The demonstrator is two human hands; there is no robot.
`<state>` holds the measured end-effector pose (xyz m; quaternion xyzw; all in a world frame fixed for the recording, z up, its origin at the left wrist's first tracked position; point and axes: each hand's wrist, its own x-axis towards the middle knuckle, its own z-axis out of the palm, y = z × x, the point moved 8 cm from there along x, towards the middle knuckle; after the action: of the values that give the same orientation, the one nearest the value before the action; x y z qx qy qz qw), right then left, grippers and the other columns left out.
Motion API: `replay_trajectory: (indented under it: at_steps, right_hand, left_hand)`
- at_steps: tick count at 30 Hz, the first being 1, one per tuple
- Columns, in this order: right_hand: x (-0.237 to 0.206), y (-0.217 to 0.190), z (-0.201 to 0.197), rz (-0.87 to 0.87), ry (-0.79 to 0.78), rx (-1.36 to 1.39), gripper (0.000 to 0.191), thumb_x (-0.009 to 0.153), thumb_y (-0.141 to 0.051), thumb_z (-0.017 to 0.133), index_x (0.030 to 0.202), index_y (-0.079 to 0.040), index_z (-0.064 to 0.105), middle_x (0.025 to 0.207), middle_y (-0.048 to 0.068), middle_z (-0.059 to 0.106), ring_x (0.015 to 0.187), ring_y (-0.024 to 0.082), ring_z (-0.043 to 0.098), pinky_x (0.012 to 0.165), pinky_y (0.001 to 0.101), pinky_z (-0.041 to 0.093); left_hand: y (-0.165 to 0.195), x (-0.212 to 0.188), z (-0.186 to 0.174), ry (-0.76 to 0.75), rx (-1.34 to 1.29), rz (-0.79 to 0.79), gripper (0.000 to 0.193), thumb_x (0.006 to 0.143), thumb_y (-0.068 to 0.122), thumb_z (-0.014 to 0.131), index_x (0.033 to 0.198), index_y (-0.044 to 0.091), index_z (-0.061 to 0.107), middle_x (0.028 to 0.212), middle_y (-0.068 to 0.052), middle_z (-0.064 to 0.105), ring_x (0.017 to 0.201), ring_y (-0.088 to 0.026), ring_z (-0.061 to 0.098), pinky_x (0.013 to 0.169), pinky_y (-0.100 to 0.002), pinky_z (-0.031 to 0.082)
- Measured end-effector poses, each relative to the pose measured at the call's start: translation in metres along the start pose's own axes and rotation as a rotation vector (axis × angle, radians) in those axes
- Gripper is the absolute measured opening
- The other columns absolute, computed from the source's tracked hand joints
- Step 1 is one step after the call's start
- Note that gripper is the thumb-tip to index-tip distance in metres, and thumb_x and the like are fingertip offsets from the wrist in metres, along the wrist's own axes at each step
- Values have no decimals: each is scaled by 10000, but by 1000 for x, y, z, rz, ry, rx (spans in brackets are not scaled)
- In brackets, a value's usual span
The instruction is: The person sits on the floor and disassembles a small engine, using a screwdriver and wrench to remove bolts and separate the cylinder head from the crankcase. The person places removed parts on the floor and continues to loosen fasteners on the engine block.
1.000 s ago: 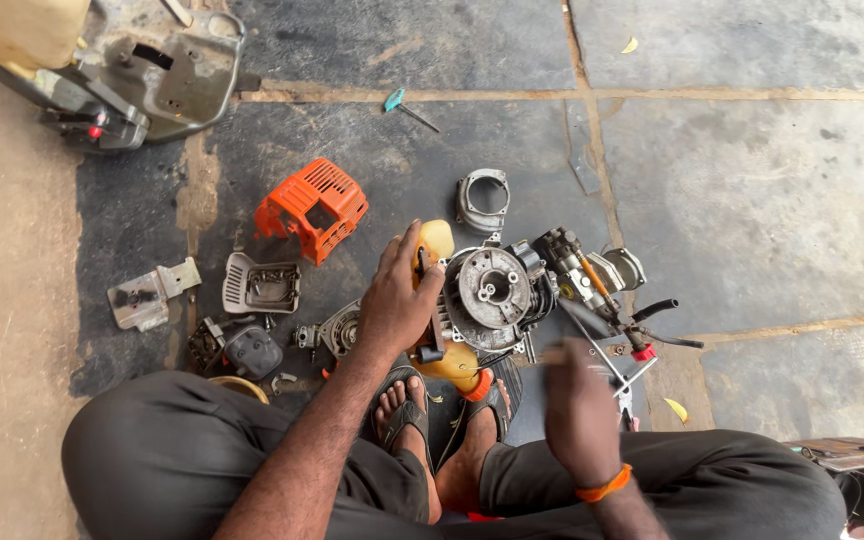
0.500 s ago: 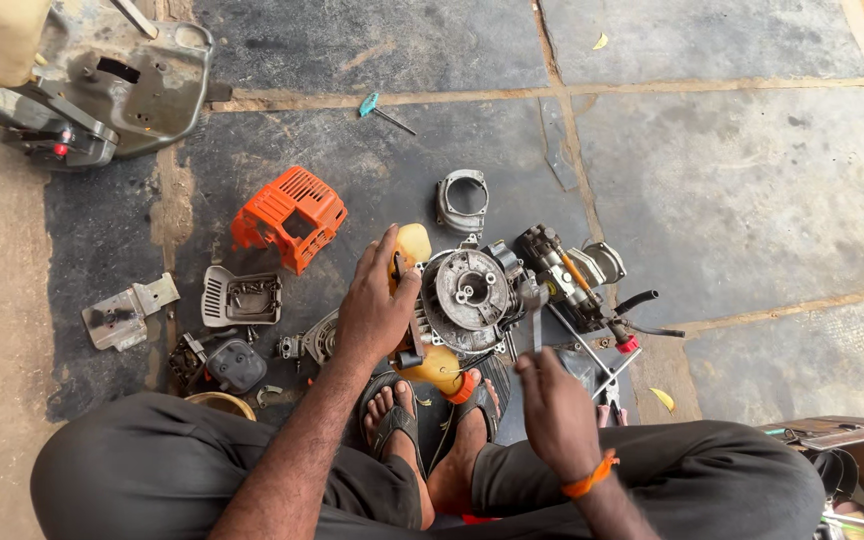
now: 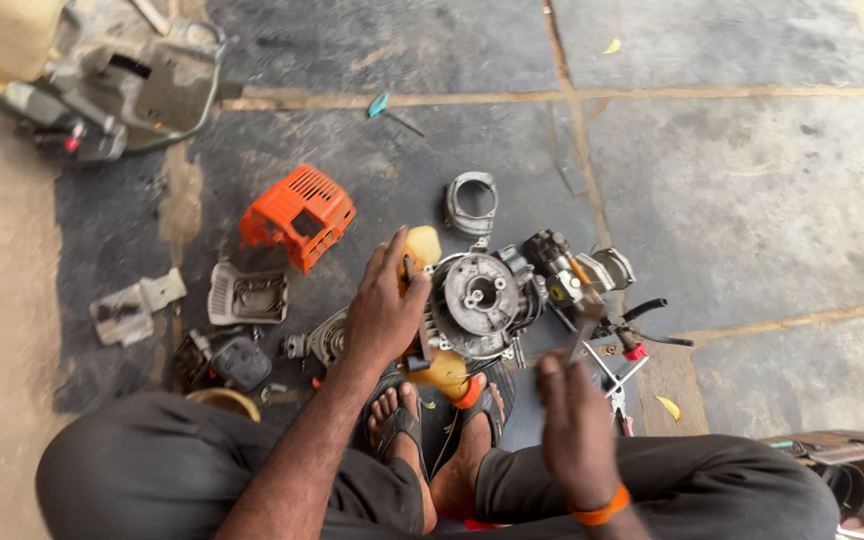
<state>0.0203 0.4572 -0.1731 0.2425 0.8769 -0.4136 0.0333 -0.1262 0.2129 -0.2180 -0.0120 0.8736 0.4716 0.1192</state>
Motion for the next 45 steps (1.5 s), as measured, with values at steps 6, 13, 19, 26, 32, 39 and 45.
replay_trajectory:
  at_steps: [6, 13, 19, 26, 32, 39, 45]
  right_hand:
    - [-16, -53, -79, -590, 394, 511, 280, 1246, -240, 466, 1141, 7, 543, 898, 42, 619, 739, 106, 537, 673, 277, 459]
    - [38, -55, 2, -484, -70, -195, 214, 1059, -208, 544, 1096, -17, 635, 786, 122, 642, 638, 255, 607, 560, 377, 468]
    - [1, -64, -86, -591, 307, 648, 279, 1223, -262, 447, 1108, -53, 591, 928, 57, 634, 755, 105, 559, 661, 246, 462]
    - [19, -91, -2, -656, 64, -116, 429, 1153, -302, 346, 989, 16, 583, 865, 152, 626, 770, 253, 577, 679, 360, 493]
    - [12, -65, -34, -472, 122, 445, 325, 1178, -274, 409, 1056, -21, 573, 858, 52, 586, 745, 118, 517, 646, 279, 466]
    - [6, -94, 14, -835, 25, -273, 171, 1049, -126, 457, 1092, -30, 593, 806, 169, 618, 674, 329, 574, 574, 455, 454]
    - [-2, -73, -40, -544, 204, 65, 285, 1140, -254, 469, 1016, -27, 590, 785, 158, 603, 619, 304, 537, 568, 401, 430]
  left_hand:
    - [0, -2, -3, 43, 44, 46, 730, 961, 353, 525, 1609, 121, 283, 1526, -189, 429, 1333, -366, 546, 1034, -494, 523]
    - [-1, -3, -4, -7, 18, 12, 739, 955, 362, 519, 1611, 143, 258, 1512, -153, 439, 1312, -320, 574, 1016, -471, 547]
    - [-6, 1, -4, 15, 46, 2, 755, 951, 380, 548, 1617, 158, 272, 1516, -151, 437, 1311, -327, 571, 1009, -480, 550]
    - [-6, 1, -3, -9, 63, -19, 766, 950, 393, 534, 1621, 164, 244, 1489, -150, 447, 1279, -294, 595, 953, -438, 594]
    - [-9, 0, -4, 2, 58, -17, 754, 957, 387, 535, 1618, 160, 254, 1459, -158, 464, 1260, -302, 608, 934, -439, 605]
    - [-4, 1, -3, 3, 43, -8, 750, 962, 403, 532, 1616, 161, 256, 1475, -162, 452, 1256, -297, 613, 932, -440, 600]
    - [-6, -4, -6, 64, 60, 25, 739, 964, 379, 559, 1618, 161, 293, 1528, -186, 427, 1307, -353, 567, 985, -485, 559]
